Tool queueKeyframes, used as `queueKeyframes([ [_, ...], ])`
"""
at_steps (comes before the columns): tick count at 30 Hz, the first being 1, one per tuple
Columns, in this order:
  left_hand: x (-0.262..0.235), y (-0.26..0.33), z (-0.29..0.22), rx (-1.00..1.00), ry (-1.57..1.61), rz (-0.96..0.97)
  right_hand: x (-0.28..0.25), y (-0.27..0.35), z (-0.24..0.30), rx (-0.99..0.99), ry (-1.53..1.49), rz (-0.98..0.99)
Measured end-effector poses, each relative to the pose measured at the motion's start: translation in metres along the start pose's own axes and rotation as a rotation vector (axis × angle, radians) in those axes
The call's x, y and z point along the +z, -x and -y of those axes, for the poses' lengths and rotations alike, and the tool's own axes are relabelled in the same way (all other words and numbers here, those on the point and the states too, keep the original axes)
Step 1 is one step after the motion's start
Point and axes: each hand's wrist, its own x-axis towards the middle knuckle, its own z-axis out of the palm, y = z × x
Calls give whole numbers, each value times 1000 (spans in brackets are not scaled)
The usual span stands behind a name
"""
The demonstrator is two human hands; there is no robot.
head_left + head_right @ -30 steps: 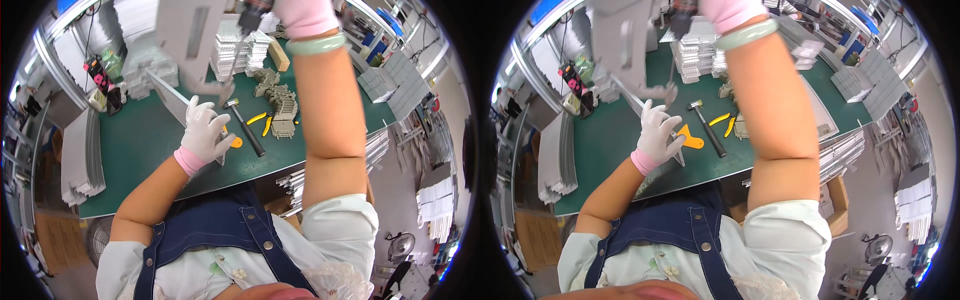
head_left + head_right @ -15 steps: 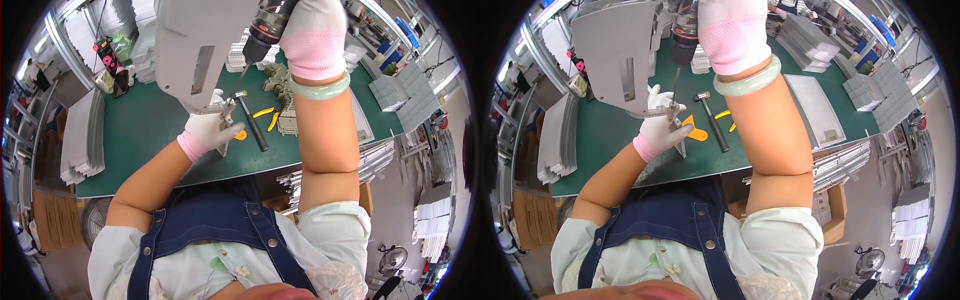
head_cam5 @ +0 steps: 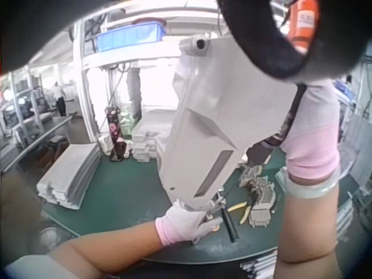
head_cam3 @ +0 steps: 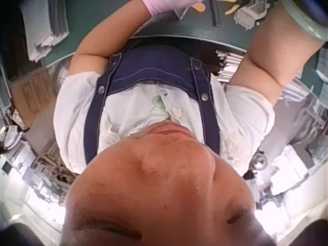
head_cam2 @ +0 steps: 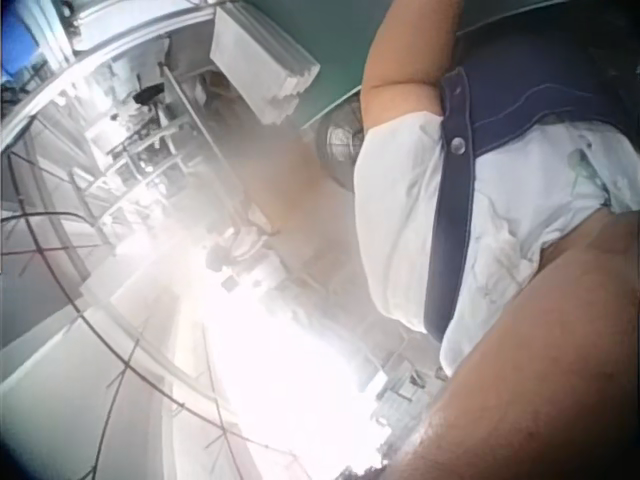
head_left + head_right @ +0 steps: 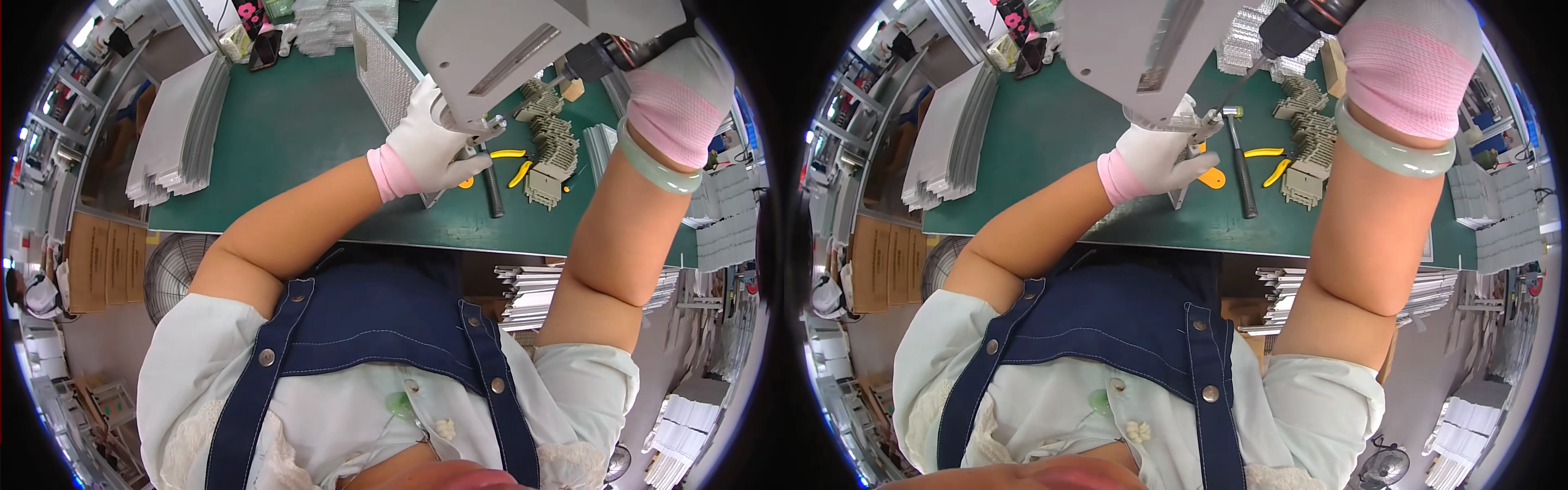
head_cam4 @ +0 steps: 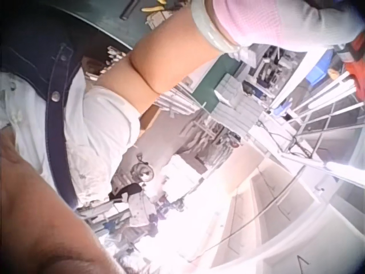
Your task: The person assembles air filters by placing a mesh screen into a white frame, securing it with a handheld stapler, and then inserting a plastic support piece. The process is repeated for multiple units, with the person handling stacks of mesh and frames on a green workbench.
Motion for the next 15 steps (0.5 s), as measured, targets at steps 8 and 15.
queueKeyframes([
  [8, 0, -2, 0, -10, 62, 12, -2, 4, -3, -36, -5, 29],
  [15, 1, -4, -1, -36, 25, 40, 1, 6, 2, 201, 36, 238],
])
